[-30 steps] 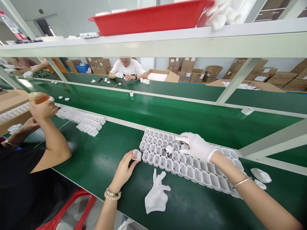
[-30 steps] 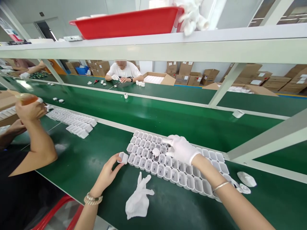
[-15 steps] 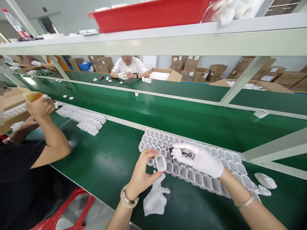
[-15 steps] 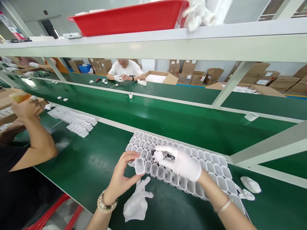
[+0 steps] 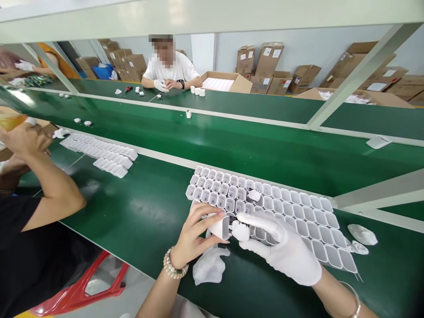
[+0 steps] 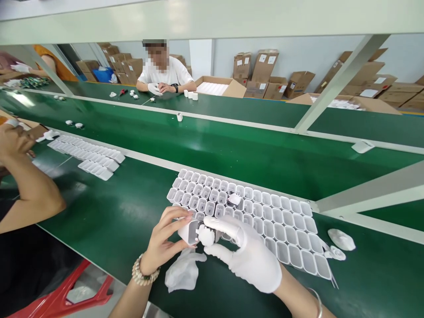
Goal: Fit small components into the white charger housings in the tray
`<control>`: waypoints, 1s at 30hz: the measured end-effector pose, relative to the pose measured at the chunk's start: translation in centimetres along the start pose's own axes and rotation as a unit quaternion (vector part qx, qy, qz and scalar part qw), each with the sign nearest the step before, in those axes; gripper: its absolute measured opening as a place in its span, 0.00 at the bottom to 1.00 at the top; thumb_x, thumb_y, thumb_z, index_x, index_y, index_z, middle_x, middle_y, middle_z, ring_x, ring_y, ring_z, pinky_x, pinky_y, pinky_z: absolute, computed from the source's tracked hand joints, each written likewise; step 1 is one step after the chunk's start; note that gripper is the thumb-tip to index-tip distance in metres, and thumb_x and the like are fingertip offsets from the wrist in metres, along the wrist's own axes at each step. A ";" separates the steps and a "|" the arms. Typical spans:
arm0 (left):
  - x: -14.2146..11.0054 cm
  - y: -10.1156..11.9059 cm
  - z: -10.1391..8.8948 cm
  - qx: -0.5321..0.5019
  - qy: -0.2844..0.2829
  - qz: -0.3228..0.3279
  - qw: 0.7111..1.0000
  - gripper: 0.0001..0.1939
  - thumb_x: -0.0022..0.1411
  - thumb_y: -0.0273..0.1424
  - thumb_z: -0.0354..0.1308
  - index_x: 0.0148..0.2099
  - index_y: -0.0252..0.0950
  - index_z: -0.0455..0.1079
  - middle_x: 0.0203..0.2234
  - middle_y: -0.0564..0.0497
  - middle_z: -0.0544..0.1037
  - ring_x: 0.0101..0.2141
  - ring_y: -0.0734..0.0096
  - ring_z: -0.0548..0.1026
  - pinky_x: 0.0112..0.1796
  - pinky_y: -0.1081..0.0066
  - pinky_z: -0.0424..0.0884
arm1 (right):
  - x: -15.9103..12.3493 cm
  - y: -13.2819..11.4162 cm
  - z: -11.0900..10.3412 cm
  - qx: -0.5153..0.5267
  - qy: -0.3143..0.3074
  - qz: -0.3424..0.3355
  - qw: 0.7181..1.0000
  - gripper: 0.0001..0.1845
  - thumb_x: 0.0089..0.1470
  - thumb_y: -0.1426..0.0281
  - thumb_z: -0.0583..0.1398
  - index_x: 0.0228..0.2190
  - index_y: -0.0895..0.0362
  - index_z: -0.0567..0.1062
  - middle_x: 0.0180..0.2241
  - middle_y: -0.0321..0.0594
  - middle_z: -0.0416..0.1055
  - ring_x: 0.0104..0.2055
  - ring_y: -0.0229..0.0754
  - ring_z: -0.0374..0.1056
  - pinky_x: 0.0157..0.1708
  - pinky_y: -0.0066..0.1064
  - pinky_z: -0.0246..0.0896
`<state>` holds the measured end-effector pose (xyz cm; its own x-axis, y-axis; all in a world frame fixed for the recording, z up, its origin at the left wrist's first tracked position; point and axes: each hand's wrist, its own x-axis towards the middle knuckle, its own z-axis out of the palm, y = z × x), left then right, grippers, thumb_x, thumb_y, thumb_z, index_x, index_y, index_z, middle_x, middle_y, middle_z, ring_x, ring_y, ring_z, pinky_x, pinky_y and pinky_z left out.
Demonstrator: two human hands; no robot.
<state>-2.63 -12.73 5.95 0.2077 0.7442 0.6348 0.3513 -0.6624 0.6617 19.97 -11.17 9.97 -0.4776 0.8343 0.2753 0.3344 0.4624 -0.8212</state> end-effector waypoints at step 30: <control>-0.1 0.1 0.1 -0.004 -0.006 -0.036 0.999 0.27 0.58 0.43 0.67 0.57 0.43 0.68 0.43 0.45 0.77 0.46 0.56 0.73 0.46 0.56 0.72 | -0.4 -0.4 0.2 -0.033 -0.029 0.061 0.997 0.21 0.56 0.65 0.64 0.52 0.46 0.74 0.44 0.37 0.79 0.40 0.45 0.77 0.42 0.36 0.77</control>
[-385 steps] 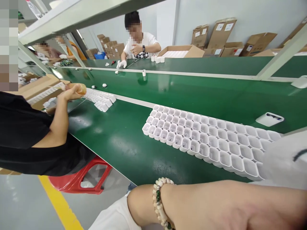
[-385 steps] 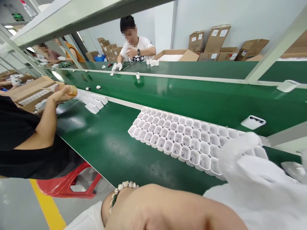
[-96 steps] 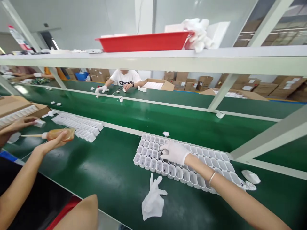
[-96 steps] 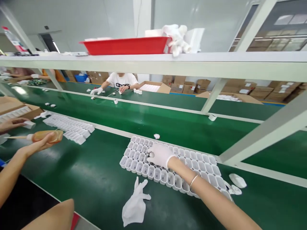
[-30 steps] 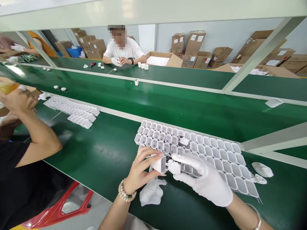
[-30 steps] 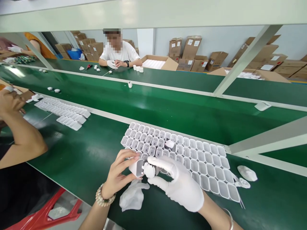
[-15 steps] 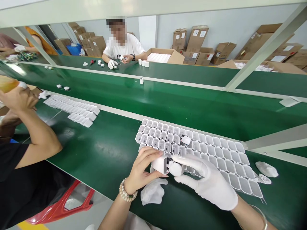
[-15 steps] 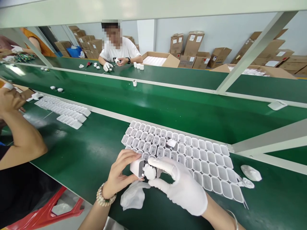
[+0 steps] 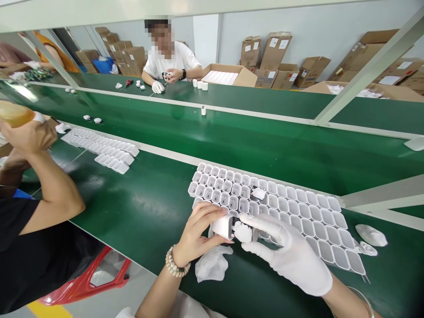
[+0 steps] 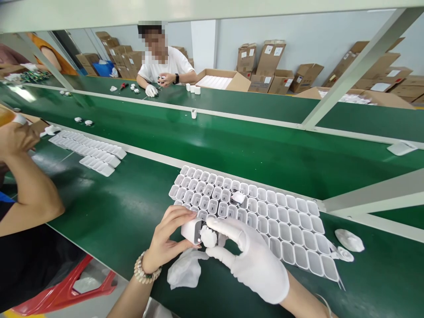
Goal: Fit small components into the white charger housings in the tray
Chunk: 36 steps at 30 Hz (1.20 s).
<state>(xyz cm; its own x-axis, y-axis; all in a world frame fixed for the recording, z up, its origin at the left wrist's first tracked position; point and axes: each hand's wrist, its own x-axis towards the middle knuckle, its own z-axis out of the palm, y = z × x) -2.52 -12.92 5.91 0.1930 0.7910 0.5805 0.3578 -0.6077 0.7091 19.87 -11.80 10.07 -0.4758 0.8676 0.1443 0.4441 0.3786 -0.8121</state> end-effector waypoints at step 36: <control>-0.5 1.0 0.9 0.043 0.065 -0.005 0.997 0.22 0.56 0.37 0.70 0.52 0.39 0.71 0.41 0.46 0.80 0.39 0.60 0.76 0.39 0.62 0.73 | -0.3 -0.7 3.4 -0.259 0.062 -0.167 0.949 0.25 0.68 0.56 0.45 0.51 0.62 0.66 0.30 0.46 0.75 0.27 0.45 0.71 0.25 0.37 0.70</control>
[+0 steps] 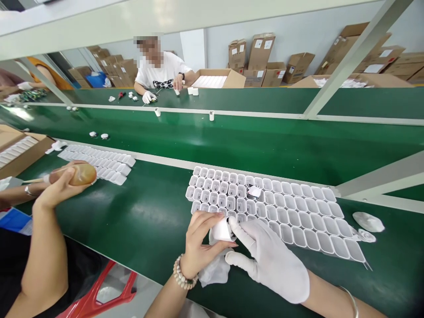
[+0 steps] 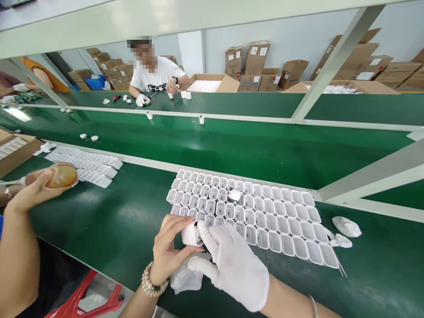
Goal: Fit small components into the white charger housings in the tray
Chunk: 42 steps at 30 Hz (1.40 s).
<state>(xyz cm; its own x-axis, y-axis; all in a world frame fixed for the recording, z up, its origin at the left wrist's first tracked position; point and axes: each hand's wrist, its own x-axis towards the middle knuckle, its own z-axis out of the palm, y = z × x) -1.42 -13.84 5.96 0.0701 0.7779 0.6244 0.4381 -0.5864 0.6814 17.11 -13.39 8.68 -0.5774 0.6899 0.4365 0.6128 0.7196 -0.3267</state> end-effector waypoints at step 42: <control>0.2 -6.0 -4.1 0.127 0.055 -0.135 0.981 0.08 0.67 0.35 0.54 0.36 0.39 0.63 0.51 0.41 0.75 0.53 0.54 0.74 0.51 0.55 0.72 | 2.5 14.1 1.0 0.063 -0.072 0.270 0.958 0.13 0.39 0.68 0.70 0.31 0.55 0.81 0.50 0.48 0.72 0.51 0.58 0.71 0.52 0.47 0.67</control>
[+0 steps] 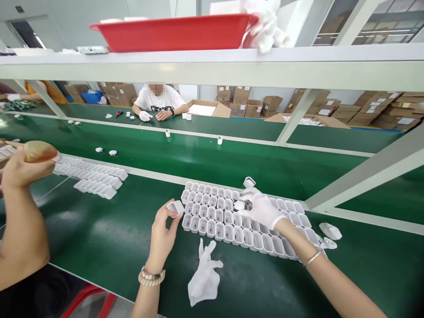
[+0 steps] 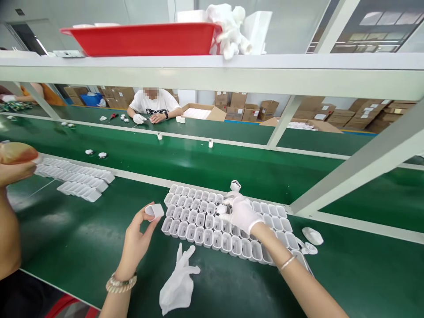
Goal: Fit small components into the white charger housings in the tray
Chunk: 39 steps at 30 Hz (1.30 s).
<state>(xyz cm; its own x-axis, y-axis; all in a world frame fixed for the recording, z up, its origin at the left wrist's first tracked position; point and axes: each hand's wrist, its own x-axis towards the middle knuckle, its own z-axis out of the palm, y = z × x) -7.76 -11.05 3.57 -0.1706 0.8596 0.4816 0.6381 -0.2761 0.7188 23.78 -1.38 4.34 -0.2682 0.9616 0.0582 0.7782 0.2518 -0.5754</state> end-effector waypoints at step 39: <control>-1.7 6.0 3.1 -0.218 -0.093 0.152 0.960 0.21 0.57 0.33 0.69 0.53 0.42 0.71 0.46 0.45 0.79 0.46 0.58 0.75 0.46 0.57 0.74 | -9.0 -8.7 -1.0 0.262 -0.001 -0.043 0.964 0.20 0.47 0.66 0.68 0.44 0.49 0.79 0.37 0.37 0.82 0.33 0.45 0.78 0.35 0.35 0.79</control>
<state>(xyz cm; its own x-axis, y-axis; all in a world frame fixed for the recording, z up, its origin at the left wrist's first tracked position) -1.33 -12.81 5.54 0.1376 0.7612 0.6338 0.2559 -0.6455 0.7196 19.97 -12.09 9.67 -0.3208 0.9391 0.1236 0.3591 0.2413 -0.9016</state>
